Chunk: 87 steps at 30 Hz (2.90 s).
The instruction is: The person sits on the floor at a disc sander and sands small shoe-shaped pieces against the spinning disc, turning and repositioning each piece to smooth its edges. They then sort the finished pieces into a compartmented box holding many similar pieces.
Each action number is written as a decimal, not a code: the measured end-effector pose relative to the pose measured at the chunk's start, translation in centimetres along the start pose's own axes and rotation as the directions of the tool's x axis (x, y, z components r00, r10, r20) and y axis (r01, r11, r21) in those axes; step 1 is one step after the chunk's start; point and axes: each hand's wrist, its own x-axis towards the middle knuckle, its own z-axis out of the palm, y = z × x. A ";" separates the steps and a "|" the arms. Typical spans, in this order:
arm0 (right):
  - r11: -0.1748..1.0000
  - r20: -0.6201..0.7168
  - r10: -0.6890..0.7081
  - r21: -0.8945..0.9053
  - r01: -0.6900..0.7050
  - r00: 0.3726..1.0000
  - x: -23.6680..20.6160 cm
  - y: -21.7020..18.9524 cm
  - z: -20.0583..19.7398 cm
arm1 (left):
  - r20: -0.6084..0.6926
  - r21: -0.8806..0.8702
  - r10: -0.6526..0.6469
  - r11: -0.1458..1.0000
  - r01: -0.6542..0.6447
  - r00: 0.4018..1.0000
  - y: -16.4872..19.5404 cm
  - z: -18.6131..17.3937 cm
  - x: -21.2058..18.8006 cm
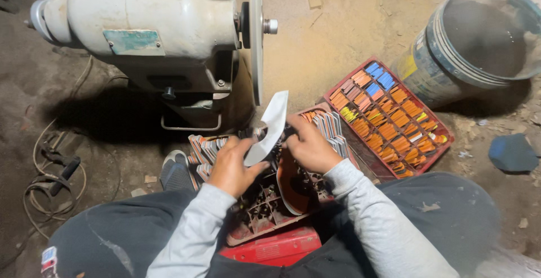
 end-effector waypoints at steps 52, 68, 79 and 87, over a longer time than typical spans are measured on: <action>0.968 0.060 -0.034 -0.246 0.048 0.998 0.1 -2.6 -4.8 | -0.101 0.108 0.320 0.945 -0.310 0.942 1.4 1.1 -0.7; 0.903 -0.232 -0.391 -0.282 0.323 0.891 6.7 -2.1 -0.4 | 0.281 -0.833 -0.150 0.453 0.318 0.948 -1.5 1.4 6.1; 0.921 -0.238 -0.316 -0.310 0.237 0.918 4.6 -1.1 1.6 | 0.396 -0.813 -0.116 0.417 0.407 0.911 -3.1 2.2 3.3; 0.966 0.112 -0.110 -0.224 0.133 0.988 1.9 1.0 0.3 | 0.097 -0.410 -0.187 0.887 0.211 0.978 -3.0 3.6 -2.4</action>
